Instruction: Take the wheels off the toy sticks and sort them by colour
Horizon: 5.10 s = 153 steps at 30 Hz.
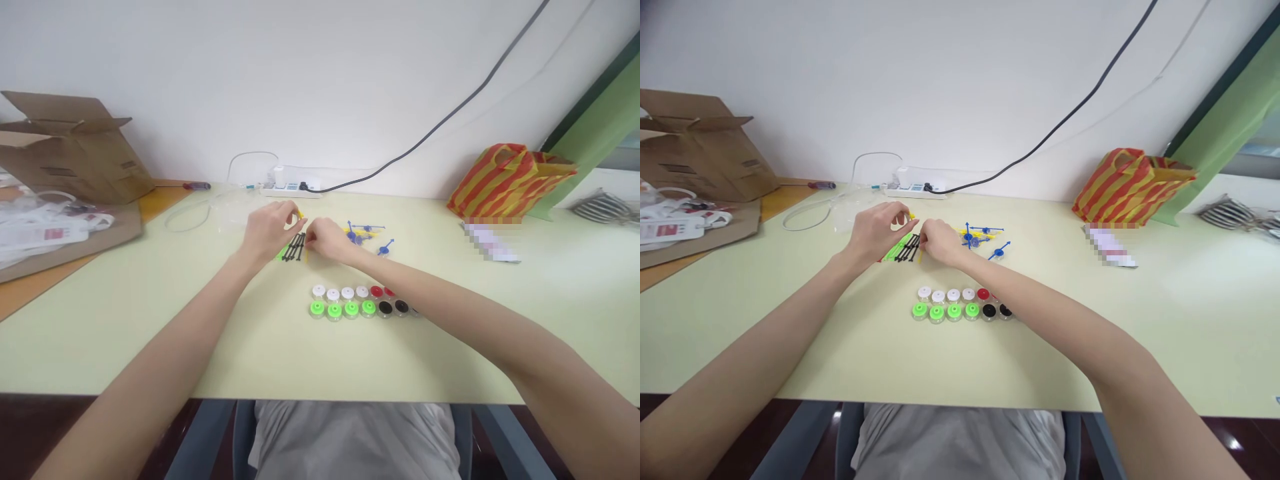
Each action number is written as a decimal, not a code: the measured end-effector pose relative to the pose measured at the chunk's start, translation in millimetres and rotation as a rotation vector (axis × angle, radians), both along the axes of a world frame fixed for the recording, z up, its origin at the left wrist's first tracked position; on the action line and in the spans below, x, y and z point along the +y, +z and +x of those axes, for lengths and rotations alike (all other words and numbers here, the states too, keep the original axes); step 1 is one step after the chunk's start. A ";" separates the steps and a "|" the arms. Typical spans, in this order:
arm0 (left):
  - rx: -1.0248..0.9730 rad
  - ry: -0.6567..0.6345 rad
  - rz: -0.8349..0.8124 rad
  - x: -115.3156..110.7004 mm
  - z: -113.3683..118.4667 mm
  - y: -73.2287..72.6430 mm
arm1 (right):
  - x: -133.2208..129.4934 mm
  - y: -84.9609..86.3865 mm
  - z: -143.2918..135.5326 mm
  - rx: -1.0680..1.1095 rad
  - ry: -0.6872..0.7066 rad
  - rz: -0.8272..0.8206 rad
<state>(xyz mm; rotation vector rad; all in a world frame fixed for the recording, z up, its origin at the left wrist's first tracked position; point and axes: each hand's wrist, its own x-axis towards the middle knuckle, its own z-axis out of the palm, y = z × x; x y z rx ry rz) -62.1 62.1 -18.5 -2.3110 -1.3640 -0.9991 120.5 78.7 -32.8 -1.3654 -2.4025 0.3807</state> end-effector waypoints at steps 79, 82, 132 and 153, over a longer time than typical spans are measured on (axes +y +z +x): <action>-0.013 -0.304 -0.026 -22.6 35.3 -5.0 | -60.5 69.4 47.3 -0.142 0.525 -0.346; -0.008 -0.310 -0.001 -22.6 33.6 -5.6 | -53.6 84.1 63.1 -0.130 0.455 -0.281; 0.016 -0.272 -0.083 -15.9 29.7 -14.2 | 47.8 33.8 161.3 0.274 0.023 0.060; -0.757 -0.273 -0.481 -36.8 50.7 -0.9 | -13.0 49.9 57.5 0.819 0.167 -0.001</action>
